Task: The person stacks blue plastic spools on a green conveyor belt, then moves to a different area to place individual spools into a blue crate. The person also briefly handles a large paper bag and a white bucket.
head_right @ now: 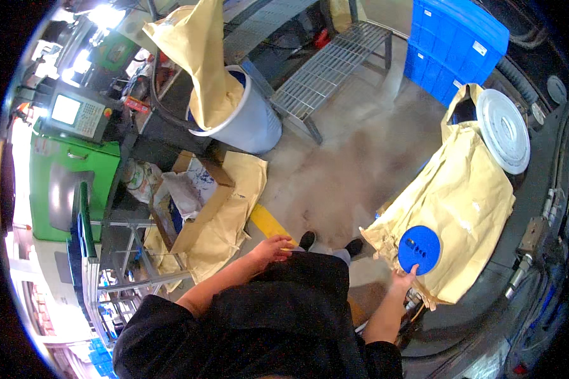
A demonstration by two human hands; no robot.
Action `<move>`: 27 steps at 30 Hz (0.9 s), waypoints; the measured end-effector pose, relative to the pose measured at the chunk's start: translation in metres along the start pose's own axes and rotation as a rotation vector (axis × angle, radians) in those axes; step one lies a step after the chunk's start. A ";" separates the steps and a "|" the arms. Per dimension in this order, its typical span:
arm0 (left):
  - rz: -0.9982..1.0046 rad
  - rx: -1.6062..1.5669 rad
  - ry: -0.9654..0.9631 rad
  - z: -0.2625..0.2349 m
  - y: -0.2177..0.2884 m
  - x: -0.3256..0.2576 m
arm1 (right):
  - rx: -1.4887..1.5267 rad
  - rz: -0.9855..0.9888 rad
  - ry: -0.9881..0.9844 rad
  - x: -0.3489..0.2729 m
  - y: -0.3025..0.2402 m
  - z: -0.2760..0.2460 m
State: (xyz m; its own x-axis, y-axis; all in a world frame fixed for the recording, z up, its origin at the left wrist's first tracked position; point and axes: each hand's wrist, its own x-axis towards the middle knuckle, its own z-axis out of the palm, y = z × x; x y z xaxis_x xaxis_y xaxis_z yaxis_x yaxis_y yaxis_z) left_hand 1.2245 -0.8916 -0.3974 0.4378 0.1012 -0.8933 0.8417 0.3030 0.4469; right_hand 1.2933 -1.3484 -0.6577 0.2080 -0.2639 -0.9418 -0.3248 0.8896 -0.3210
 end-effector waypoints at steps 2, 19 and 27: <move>0.067 -0.034 -0.042 -0.003 0.014 0.004 | -0.067 -0.130 -0.359 0.003 -0.027 -0.019; 0.269 -0.115 -0.538 0.028 0.064 0.048 | 0.258 -0.856 -1.031 -0.596 -0.191 0.050; 0.119 -0.346 -0.610 0.041 0.110 0.089 | 0.002 -1.245 -1.022 -0.704 -0.192 -0.060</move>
State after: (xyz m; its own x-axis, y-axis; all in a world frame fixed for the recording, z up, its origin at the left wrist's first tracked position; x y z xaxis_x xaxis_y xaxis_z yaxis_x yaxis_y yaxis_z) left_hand 1.3688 -0.8879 -0.4259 0.7046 -0.3659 -0.6080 0.6728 0.6169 0.4084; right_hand 1.1542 -1.3561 0.0610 0.8271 -0.4409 0.3485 0.5088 0.3240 -0.7976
